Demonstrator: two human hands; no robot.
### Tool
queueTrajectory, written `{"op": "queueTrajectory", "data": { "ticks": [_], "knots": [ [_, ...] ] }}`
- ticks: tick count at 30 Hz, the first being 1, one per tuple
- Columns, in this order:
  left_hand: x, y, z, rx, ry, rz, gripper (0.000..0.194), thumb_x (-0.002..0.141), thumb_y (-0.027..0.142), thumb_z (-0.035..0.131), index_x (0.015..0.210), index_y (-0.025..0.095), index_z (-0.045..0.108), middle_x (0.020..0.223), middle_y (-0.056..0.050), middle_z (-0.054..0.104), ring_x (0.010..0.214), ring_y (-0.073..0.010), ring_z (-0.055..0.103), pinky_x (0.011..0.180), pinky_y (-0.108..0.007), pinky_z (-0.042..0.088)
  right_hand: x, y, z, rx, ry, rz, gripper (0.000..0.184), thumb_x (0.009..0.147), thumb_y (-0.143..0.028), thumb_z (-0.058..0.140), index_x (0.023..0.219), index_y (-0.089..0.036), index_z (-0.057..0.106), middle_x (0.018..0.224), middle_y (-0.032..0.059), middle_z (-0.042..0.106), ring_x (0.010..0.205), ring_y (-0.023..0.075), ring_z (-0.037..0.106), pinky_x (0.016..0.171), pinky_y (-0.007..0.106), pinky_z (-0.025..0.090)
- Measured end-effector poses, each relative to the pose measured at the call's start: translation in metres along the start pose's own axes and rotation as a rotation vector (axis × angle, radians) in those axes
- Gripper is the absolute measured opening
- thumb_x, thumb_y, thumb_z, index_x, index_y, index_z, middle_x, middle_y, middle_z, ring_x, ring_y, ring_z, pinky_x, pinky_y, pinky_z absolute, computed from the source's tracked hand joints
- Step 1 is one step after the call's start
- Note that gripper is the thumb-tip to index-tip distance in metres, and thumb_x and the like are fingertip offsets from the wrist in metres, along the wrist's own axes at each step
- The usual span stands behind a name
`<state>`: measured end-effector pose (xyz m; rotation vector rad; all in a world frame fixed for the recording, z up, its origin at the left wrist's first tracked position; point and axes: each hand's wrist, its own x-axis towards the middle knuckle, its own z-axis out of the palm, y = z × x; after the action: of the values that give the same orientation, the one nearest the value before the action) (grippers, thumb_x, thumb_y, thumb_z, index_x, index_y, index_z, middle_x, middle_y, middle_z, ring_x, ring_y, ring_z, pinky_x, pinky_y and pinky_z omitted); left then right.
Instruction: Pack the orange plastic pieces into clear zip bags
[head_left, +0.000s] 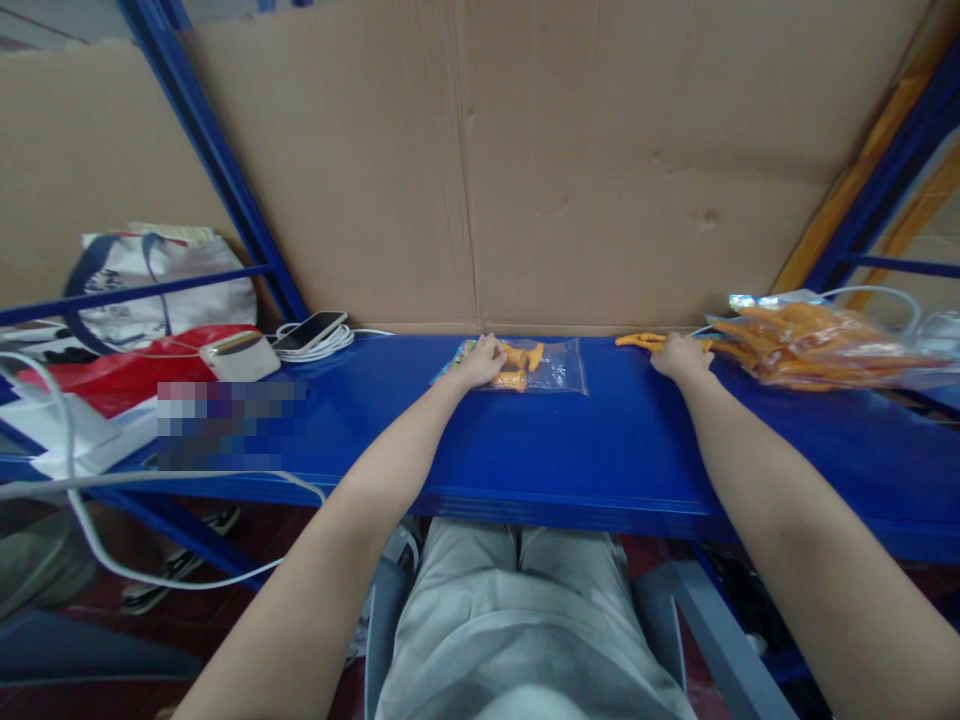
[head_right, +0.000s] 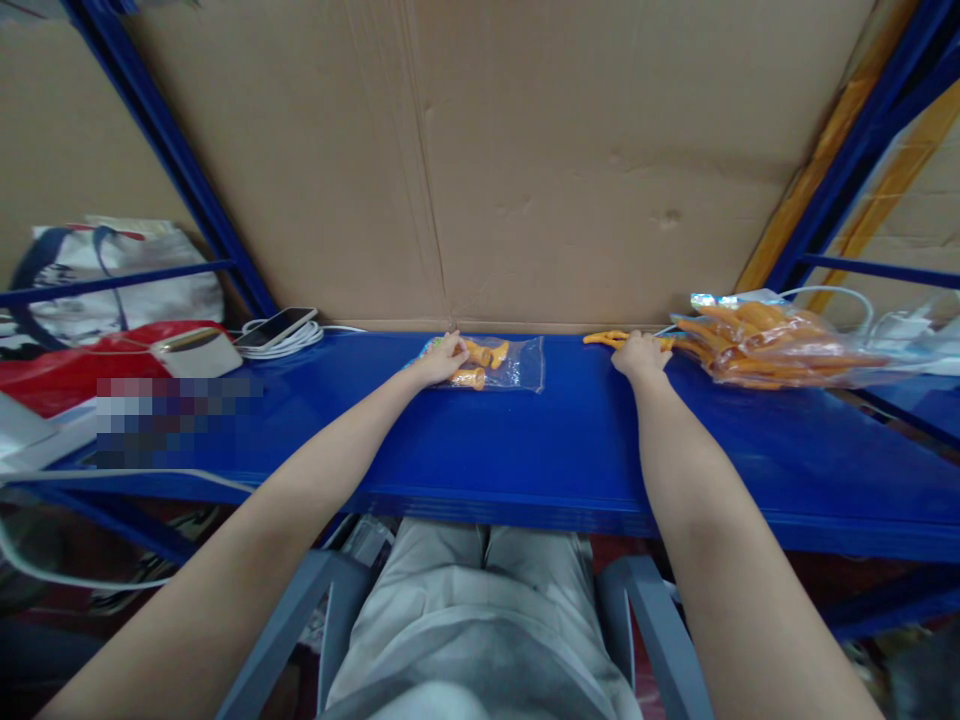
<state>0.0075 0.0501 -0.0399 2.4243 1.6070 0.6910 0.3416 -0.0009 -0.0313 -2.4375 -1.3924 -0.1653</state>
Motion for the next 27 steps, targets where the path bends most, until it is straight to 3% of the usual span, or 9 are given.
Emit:
{"op": "queueTrajectory", "data": {
  "ticks": [5, 9, 11, 13, 15, 18, 21, 25, 27],
  "knots": [
    [0.000, 0.000, 0.000, 0.027, -0.007, -0.038, 0.023, 0.094, 0.028, 0.039, 0.104, 0.021, 0.058, 0.151, -0.009, 0.044, 0.147, -0.0254, 0.027, 0.118, -0.044, 0.023, -0.005, -0.030, -0.019, -0.055, -0.089, -0.039, 0.044, 0.091, -0.033, 0.049, 0.122, -0.006, 0.063, 0.115, 0.0261, 0.066, 0.113, 0.0353, 0.062, 0.094, 0.049, 0.046],
    [0.000, -0.001, 0.000, 0.017, 0.004, -0.012, 0.022, 0.093, 0.029, 0.040, 0.104, 0.021, 0.057, 0.149, -0.010, 0.047, 0.144, -0.0248, 0.033, 0.116, -0.042, 0.028, -0.012, -0.054, -0.029, 0.113, -0.412, -0.163, 0.045, 0.098, -0.028, 0.033, 0.104, -0.004, 0.071, 0.086, 0.0198, 0.073, 0.076, 0.0235, 0.072, 0.069, 0.031, 0.054],
    [0.000, -0.001, 0.000, 0.011, 0.010, 0.002, 0.021, 0.093, 0.028, 0.039, 0.101, 0.021, 0.057, 0.143, -0.010, 0.052, 0.142, -0.0247, 0.036, 0.116, -0.042, 0.029, -0.015, -0.059, -0.027, 0.155, -0.471, -0.217, 0.040, 0.096, -0.021, 0.035, 0.110, -0.006, 0.070, 0.084, 0.0150, 0.074, 0.067, 0.0192, 0.070, 0.064, 0.027, 0.053],
    [-0.001, 0.000, -0.001, 0.011, 0.015, 0.014, 0.019, 0.093, 0.026, 0.039, 0.099, 0.021, 0.057, 0.133, -0.011, 0.059, 0.137, -0.0253, 0.042, 0.114, -0.042, 0.031, -0.016, -0.058, -0.022, 0.115, -0.369, -0.312, 0.040, 0.089, -0.013, 0.044, 0.122, -0.012, 0.066, 0.094, 0.0117, 0.075, 0.076, 0.0188, 0.071, 0.069, 0.026, 0.054],
    [-0.001, 0.000, -0.002, 0.015, 0.021, 0.023, 0.018, 0.093, 0.024, 0.039, 0.097, 0.020, 0.056, 0.124, -0.010, 0.062, 0.129, -0.0252, 0.049, 0.112, -0.041, 0.034, -0.015, -0.053, -0.016, 0.029, -0.227, -0.436, 0.049, 0.082, -0.008, 0.049, 0.127, -0.017, 0.064, 0.115, 0.0112, 0.071, 0.101, 0.0217, 0.068, 0.086, 0.028, 0.052],
    [-0.002, 0.001, -0.002, 0.014, 0.027, 0.030, 0.016, 0.093, 0.022, 0.039, 0.095, 0.020, 0.055, 0.121, -0.010, 0.063, 0.124, -0.0234, 0.052, 0.110, -0.039, 0.036, -0.013, -0.044, -0.008, -0.086, -0.144, -0.536, 0.050, 0.080, -0.008, 0.051, 0.124, -0.023, 0.067, 0.135, 0.0109, 0.060, 0.127, 0.0289, 0.052, 0.104, 0.043, 0.042],
    [-0.001, 0.002, -0.001, -0.001, 0.030, 0.027, 0.016, 0.093, 0.023, 0.040, 0.095, 0.020, 0.055, 0.126, -0.011, 0.062, 0.126, -0.0221, 0.051, 0.111, -0.038, 0.035, -0.014, -0.042, -0.006, -0.135, -0.129, -0.577, 0.046, 0.080, -0.009, 0.049, 0.118, -0.024, 0.069, 0.136, 0.0116, 0.058, 0.130, 0.0313, 0.047, 0.106, 0.055, 0.036],
    [-0.003, 0.004, -0.002, -0.007, 0.035, 0.017, 0.018, 0.094, 0.022, 0.040, 0.097, 0.019, 0.058, 0.141, -0.014, 0.054, 0.139, -0.0225, 0.040, 0.116, -0.040, 0.028, -0.019, -0.050, -0.013, -0.188, -0.137, -0.562, 0.042, 0.085, -0.018, 0.046, 0.123, -0.020, 0.065, 0.125, 0.0137, 0.065, 0.121, 0.0287, 0.055, 0.105, 0.051, 0.034],
    [-0.005, 0.007, -0.004, 0.007, 0.028, -0.013, 0.020, 0.094, 0.023, 0.040, 0.100, 0.018, 0.059, 0.150, -0.014, 0.045, 0.145, -0.0243, 0.031, 0.118, -0.046, 0.023, -0.022, -0.055, -0.019, -0.202, -0.140, -0.548, 0.043, 0.087, -0.021, 0.045, 0.126, -0.020, 0.063, 0.123, 0.0140, 0.067, 0.118, 0.0284, 0.058, 0.102, 0.048, 0.036]
  ]
}}
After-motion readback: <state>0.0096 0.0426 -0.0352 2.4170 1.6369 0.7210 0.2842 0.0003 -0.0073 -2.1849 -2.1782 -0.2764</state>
